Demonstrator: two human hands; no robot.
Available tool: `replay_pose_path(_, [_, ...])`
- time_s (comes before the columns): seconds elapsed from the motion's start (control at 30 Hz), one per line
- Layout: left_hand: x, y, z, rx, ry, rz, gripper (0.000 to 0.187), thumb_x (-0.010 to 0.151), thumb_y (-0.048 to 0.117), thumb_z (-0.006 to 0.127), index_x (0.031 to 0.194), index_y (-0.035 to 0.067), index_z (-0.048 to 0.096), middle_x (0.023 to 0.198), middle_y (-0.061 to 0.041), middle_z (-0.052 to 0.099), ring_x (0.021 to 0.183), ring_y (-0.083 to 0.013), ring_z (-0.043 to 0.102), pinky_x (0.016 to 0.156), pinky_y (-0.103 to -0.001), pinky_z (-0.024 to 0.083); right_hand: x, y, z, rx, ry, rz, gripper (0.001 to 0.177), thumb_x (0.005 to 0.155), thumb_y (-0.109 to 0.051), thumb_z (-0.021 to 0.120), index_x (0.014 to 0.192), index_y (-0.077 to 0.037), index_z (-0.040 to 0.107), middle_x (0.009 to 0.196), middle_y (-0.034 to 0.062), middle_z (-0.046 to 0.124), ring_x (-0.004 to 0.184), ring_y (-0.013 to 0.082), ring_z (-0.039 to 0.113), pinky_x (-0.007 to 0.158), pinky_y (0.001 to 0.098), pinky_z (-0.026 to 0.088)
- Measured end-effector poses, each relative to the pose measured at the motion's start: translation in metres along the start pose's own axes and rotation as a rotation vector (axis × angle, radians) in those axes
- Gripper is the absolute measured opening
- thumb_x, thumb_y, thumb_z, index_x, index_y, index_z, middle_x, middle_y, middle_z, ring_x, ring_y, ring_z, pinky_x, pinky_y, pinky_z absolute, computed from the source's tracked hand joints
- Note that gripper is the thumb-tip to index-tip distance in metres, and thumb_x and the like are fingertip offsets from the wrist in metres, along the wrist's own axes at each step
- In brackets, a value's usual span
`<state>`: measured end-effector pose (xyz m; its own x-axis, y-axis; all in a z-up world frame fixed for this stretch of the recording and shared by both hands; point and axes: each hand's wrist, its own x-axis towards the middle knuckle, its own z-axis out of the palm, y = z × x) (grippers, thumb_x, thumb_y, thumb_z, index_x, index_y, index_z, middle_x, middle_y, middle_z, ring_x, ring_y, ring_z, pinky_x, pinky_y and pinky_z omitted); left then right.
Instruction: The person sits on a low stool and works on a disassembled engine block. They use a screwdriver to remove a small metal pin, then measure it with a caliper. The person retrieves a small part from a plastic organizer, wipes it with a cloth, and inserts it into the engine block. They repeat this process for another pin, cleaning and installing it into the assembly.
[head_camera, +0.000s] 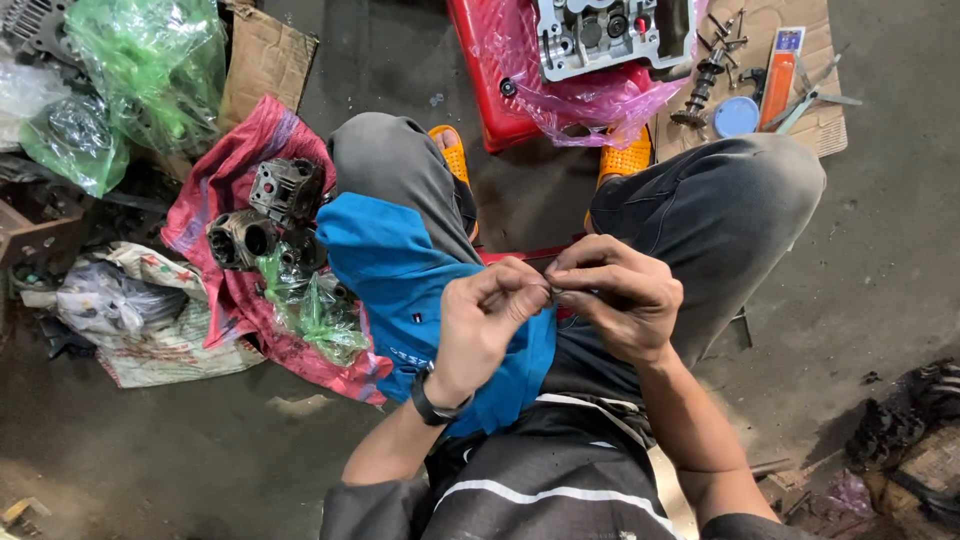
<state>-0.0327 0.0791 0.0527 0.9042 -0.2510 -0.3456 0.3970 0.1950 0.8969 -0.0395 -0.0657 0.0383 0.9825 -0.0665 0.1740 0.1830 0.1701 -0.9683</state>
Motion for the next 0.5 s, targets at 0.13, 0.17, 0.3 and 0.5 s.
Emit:
replay_pose_path(0.13, [0.003,0.008,0.005,0.301,0.052,0.434,0.014,0.08,-0.007,0.063,0.094,-0.001,0.065,0.08,-0.012,0.06,0.066,-0.0211,0.059,0.06,-0.03,0.051,-0.008,0.005,-0.008,0.032,0.029,0.078,0.008,0.076,0.002,0.065,0.082,0.007,0.067,0.069,0.0193,0.062,0.058,0.0165,0.057,0.046,0.0241,0.043])
replay_pose_path(0.17, [0.005,0.006,0.006,0.341,0.028,0.514,0.017,0.079,-0.008,0.064,0.094,0.0,0.066,0.085,-0.012,0.061,0.069,-0.0189,0.06,0.062,-0.028,0.051,-0.008,0.005,-0.009,0.058,0.019,0.162,0.006,0.076,0.003,0.064,0.079,0.008,0.066,0.064,0.0196,0.061,0.054,0.0173,0.057,0.043,0.0248,0.044])
replay_pose_path(0.3, [0.013,-0.002,0.006,0.383,-0.001,0.617,0.021,0.08,-0.011,0.061,0.095,0.001,0.068,0.086,-0.011,0.06,0.063,-0.017,0.057,0.058,-0.026,0.05,-0.019,0.012,-0.014,0.192,0.049,0.401,0.009,0.081,0.005,0.057,0.08,0.013,0.062,0.059,0.0184,0.057,0.052,0.0158,0.056,0.042,0.0233,0.044])
replay_pose_path(0.5, [0.019,-0.006,0.008,0.332,-0.006,0.536,0.019,0.082,-0.009,0.06,0.093,0.004,0.068,0.085,-0.009,0.057,0.057,-0.0126,0.052,0.053,-0.025,0.046,-0.021,0.011,-0.019,0.348,0.125,0.608,0.016,0.081,0.002,0.058,0.082,0.019,0.059,0.048,0.0213,0.052,0.043,0.0135,0.051,0.032,0.0229,0.042])
